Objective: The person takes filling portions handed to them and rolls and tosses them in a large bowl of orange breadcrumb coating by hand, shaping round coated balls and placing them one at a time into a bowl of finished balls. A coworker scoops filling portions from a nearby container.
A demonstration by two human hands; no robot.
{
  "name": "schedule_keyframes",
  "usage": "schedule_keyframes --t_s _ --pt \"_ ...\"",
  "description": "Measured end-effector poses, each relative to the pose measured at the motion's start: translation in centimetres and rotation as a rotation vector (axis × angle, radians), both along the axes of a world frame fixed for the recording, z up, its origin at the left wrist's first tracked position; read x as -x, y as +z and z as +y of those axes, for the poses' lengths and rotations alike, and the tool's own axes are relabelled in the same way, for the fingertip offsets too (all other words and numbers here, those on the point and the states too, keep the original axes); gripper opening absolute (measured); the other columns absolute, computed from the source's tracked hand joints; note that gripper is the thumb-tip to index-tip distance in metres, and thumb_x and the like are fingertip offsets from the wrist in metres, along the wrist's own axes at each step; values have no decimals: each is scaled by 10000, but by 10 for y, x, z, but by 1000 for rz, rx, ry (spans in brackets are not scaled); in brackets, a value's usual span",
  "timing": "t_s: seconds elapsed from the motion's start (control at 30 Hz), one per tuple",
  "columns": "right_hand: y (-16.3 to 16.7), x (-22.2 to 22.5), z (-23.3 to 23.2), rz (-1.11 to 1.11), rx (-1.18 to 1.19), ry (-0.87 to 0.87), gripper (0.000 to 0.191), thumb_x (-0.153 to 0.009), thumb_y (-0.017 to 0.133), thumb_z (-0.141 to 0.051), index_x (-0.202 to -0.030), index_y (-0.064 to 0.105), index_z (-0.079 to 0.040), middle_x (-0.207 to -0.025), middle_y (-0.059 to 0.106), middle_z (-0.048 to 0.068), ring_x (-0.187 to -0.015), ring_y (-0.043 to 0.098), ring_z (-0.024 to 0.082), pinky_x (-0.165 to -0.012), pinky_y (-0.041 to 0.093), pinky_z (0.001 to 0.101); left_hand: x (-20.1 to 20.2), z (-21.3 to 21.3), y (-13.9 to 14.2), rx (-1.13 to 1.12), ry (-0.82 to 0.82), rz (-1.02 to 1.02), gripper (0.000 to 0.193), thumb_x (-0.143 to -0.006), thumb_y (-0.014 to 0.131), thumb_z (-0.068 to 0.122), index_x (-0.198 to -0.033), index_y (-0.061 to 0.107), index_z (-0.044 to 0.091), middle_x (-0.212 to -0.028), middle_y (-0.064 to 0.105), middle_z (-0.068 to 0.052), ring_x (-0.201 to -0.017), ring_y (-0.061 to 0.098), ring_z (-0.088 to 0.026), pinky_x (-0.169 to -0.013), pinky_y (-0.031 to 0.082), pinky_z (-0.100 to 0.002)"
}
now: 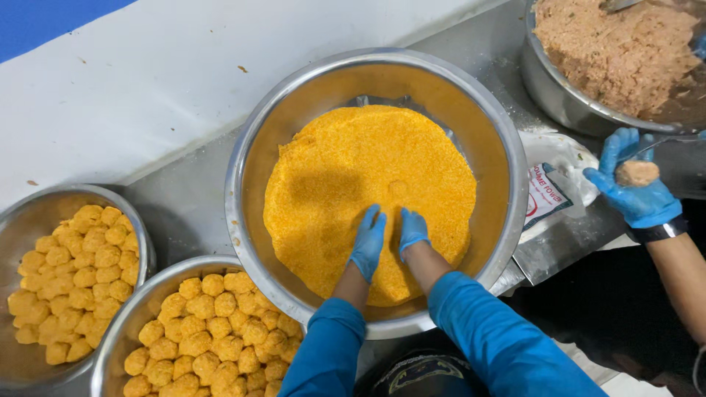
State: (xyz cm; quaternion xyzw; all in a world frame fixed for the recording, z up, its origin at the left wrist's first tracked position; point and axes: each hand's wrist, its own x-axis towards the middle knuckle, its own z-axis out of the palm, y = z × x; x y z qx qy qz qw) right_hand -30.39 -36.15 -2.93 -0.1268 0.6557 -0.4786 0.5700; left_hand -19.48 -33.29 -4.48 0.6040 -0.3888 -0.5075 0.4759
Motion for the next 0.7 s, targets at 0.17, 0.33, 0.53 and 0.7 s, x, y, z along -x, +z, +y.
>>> schedule_keyframes --t_s 0.17,0.33,0.53,0.7 --pt "17 12 -52 340 307 179 544 -975 696 -411 -1301 646 21 -1332 616 314 -1275 539 515 -974 527 493 -5 37 -1 41 165 -21 474 -1000 620 245 -1400 576 -4 -1453 592 -169 -1341 553 -272 -1143 424 -358" --pt "57 19 -93 1092 69 933 809 -774 809 -571 -1449 517 -234 -1537 417 163 -1408 392 426 -1098 380 546 10 108 2 -338 389 293 858 -908 749 260 -1554 236 23 -1498 455 -129 -1355 453 -239 -1148 378 -395" --pt "8 23 -84 992 163 1288 964 -666 900 -495 -1502 495 -240 -1569 393 200 -1404 421 411 -1135 393 474 12 102 23 -545 341 725 682 -901 586 432 -1494 366 177 -1438 556 -91 -1299 562 -340 -1002 461 -606" --pt "0 25 -30 597 284 1364 776 -685 853 -368 -1377 611 -114 -1372 649 152 -1263 619 303 -1053 496 398 11 71 33 -615 231 1022 629 -955 432 645 -1451 478 263 -1419 558 -39 -1263 548 -307 -1001 456 -594"
